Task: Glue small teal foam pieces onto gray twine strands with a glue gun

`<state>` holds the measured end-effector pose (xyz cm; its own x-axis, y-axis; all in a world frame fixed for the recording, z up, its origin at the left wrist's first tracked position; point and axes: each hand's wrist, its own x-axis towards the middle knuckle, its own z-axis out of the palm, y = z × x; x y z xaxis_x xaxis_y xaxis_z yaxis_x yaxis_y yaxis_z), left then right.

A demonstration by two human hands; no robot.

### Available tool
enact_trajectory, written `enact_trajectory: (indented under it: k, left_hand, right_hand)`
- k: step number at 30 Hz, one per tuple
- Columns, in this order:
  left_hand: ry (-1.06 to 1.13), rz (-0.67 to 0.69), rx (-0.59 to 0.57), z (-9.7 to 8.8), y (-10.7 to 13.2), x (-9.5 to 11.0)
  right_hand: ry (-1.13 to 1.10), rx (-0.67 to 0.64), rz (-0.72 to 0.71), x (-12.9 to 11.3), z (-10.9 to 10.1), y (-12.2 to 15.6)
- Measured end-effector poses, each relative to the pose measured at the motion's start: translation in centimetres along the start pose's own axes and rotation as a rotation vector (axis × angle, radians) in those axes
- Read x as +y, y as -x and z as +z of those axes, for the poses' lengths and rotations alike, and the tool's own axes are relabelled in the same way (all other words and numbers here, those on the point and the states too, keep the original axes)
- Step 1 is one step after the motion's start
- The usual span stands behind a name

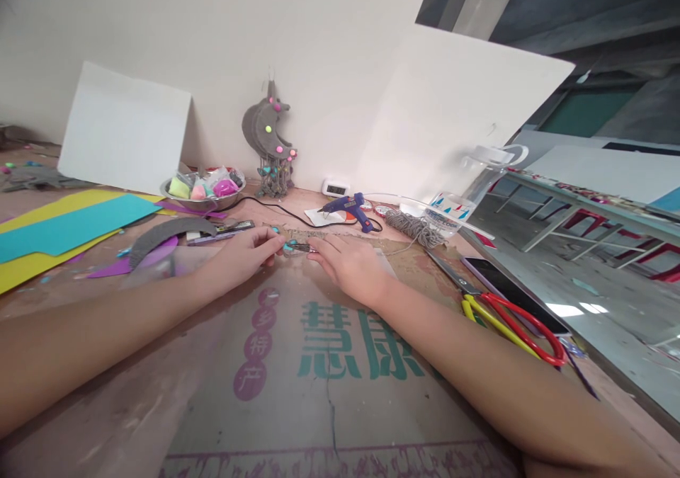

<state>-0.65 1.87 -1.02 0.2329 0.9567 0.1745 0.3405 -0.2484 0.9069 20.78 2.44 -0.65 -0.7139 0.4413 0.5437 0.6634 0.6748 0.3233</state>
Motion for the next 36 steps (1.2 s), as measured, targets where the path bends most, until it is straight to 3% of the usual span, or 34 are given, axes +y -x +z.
enact_trajectory:
  k: [36]
  left_hand:
    - [0.009,-0.019,-0.038,-0.15,-0.05,0.11]
  right_hand:
    - [0.113,-0.06,-0.002,-0.17,-0.24,-0.16]
